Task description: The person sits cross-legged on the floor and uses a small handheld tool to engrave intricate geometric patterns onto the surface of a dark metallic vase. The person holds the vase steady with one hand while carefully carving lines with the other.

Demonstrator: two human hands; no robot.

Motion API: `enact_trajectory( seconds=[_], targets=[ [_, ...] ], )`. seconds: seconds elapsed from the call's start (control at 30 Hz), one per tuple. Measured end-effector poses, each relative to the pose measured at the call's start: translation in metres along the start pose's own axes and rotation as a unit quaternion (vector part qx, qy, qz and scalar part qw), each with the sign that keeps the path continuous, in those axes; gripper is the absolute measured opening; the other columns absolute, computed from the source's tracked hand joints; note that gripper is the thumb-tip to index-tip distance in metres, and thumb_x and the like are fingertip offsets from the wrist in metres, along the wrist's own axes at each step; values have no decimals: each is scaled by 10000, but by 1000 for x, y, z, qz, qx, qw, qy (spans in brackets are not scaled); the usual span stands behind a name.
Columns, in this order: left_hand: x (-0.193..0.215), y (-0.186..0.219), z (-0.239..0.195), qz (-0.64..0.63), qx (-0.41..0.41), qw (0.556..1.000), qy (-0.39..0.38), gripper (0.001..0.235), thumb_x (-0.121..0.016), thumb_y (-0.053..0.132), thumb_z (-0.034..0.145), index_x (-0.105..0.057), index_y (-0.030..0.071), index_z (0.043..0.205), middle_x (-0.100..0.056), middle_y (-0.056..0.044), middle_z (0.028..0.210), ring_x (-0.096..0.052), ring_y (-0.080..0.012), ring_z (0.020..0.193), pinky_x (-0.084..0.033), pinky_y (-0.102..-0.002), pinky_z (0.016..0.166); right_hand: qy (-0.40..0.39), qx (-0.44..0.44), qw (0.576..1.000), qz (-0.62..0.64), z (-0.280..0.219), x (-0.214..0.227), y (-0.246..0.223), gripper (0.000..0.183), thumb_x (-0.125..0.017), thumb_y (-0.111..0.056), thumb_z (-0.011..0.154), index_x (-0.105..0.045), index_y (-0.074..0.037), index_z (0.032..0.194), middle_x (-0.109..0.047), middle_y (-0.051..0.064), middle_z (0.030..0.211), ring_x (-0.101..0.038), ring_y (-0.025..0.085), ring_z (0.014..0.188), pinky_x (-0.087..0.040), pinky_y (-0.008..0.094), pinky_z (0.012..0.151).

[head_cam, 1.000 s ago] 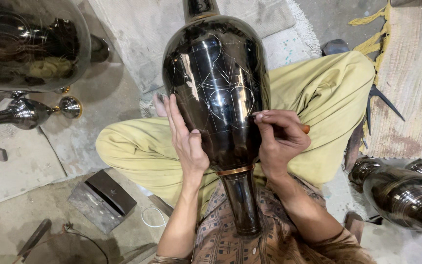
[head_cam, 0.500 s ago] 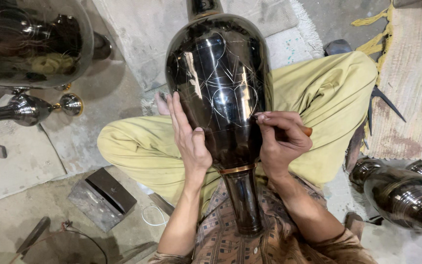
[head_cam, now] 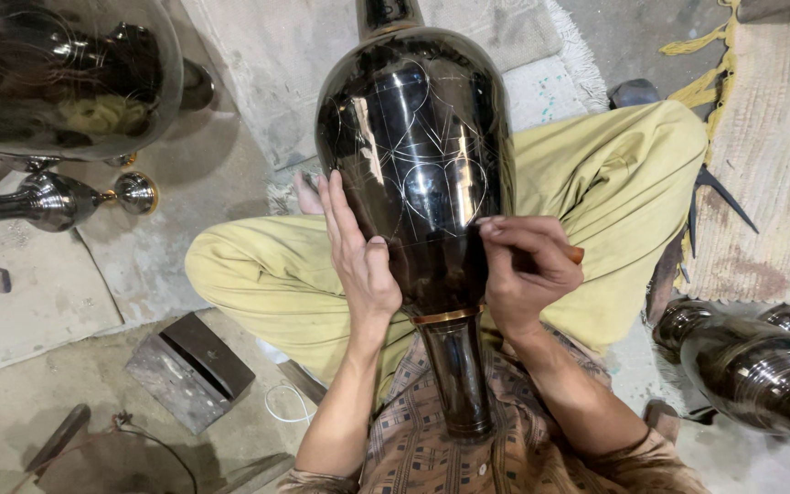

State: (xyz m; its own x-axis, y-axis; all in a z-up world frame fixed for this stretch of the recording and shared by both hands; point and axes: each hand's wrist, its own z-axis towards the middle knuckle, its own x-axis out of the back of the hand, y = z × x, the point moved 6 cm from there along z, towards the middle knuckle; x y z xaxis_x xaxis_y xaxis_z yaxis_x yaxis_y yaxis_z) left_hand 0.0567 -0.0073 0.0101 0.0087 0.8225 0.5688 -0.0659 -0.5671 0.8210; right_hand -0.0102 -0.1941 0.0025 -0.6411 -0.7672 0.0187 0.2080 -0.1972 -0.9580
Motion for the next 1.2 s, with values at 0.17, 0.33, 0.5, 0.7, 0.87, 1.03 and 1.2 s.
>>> enact_trajectory(
  seconds=[0.17,0.33,0.5,0.7,0.87,1.03,1.2],
  targets=[
    [-1,-3,0,0,-8,1000,8,813,-389,164,853,-248,-57,1622,-98,-319,1733,-143,-445,1641,-135,-517,1357,-5,18,999,29,-2,-1,1,150,-777,136,862,-713,1,865,-714,106,932,-731,164,856,-621,249,800],
    [-2,-7,-2,6,-4,1000,5,825,-397,168,832,-263,-56,1615,-188,-309,1717,-185,-436,1633,-141,-517,1351,9,12,1000,11,-6,0,5,143,-774,134,887,-714,4,883,-713,117,955,-732,176,864,-638,247,781],
    [-3,-9,-2,7,6,1000,5,836,-402,164,824,-254,-60,1615,-196,-319,1714,-179,-435,1634,-144,-508,1343,-5,43,999,16,-8,-3,-2,132,-768,133,857,-722,10,875,-712,114,929,-730,190,866,-627,253,778],
    [-2,-8,-1,-1,-2,1000,5,835,-408,165,822,-264,-56,1615,-198,-320,1712,-176,-441,1632,-138,-504,1344,13,-5,1000,4,-6,-1,-2,145,-796,133,863,-714,14,870,-709,120,936,-716,167,857,-598,215,741],
    [-2,-9,-2,7,5,1000,4,827,-407,175,840,-248,-51,1620,-193,-329,1710,-188,-444,1628,-138,-503,1341,-10,35,999,6,-4,-5,-9,121,-785,119,854,-717,18,856,-706,120,921,-732,176,872,-631,279,833],
    [-3,-12,-3,7,6,1000,4,811,-402,192,864,-249,-34,1628,-178,-310,1718,-195,-442,1629,-140,-507,1344,-22,48,999,5,-6,-3,-5,122,-788,115,846,-725,11,853,-718,118,915,-733,173,858,-624,277,803],
    [-3,-16,-1,-2,-3,1000,6,830,-408,211,847,-257,-3,1634,-96,-295,1743,-212,-440,1624,-164,-516,1345,-22,11,995,93,-3,3,19,141,-716,115,924,-731,-22,891,-735,97,921,-747,155,843,-668,283,800]
  ],
)
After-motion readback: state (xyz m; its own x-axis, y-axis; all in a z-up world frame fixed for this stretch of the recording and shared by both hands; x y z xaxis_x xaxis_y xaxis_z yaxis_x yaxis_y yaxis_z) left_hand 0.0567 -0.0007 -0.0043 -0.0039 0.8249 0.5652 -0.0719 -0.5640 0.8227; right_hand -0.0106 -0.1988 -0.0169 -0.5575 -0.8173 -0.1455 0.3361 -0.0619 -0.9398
